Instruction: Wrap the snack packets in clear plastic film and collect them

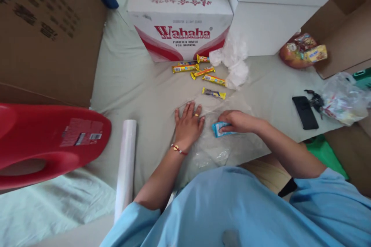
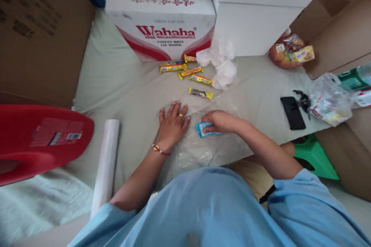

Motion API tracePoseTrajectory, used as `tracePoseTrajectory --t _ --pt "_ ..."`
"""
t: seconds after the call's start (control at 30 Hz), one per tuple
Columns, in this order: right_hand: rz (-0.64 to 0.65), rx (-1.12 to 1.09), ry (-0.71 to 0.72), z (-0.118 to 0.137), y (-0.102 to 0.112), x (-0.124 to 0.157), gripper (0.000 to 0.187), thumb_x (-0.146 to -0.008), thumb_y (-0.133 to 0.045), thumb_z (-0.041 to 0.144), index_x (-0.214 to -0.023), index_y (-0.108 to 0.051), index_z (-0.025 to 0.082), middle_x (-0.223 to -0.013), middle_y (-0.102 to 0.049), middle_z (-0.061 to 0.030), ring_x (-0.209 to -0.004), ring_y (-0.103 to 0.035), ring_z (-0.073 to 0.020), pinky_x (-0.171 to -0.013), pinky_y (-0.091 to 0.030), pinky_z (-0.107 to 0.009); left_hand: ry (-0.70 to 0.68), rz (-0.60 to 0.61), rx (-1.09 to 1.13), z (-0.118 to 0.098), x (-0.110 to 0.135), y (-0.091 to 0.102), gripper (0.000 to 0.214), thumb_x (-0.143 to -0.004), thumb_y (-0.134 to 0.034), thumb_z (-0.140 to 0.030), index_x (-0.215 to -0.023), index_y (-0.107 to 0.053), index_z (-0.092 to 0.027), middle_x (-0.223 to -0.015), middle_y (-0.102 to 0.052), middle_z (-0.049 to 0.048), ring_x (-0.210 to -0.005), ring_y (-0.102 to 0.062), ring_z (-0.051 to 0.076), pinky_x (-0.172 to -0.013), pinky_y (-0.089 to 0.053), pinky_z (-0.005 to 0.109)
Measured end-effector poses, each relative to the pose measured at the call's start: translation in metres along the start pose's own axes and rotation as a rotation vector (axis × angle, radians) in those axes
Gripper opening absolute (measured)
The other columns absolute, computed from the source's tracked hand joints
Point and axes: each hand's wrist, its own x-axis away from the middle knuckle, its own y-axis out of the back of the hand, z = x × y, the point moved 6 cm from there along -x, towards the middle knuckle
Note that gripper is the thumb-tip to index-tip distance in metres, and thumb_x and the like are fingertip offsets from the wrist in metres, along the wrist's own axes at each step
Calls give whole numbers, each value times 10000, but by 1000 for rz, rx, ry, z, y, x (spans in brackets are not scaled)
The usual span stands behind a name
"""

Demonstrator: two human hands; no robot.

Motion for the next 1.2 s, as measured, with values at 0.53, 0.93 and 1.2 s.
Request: tracePoseTrajectory --t 0.53,0.93,1.2 --pt "-309 238 -81 8 -28 39 726 -825 -897 329 -1488 -620 222 -1477 -616 -171 -1389 -488 -382 -1131 -448 -579 -19 -23 -3 0 0 -1 508 -1070 -442 -419 -1537 -554 -255 -1693 -441 166 -1591 -374 344 -1283 -171 723" --pt "-156 313 -26 23 -26 12 633 -892 -828 277 -1482 -619 180 -1489 -595 -200 -1299 -566 -357 -1093 -468 -536 19 45 -80 -2 0 1 538 -1090 -394 -431 -1572 -525 -233 -1719 -406 128 -1612 -338 303 -1309 -176 666" --pt "-108 338 -27 22 -19 10 642 -904 -785 267 -1510 -593 188 -1481 -599 -198 -1273 -577 -363 -1079 -452 -533 20 39 -61 -2 0 0 534 -1085 -410 -430 -1576 -522 -254 -1726 -394 125 -1614 -337 314 -1307 -171 677"
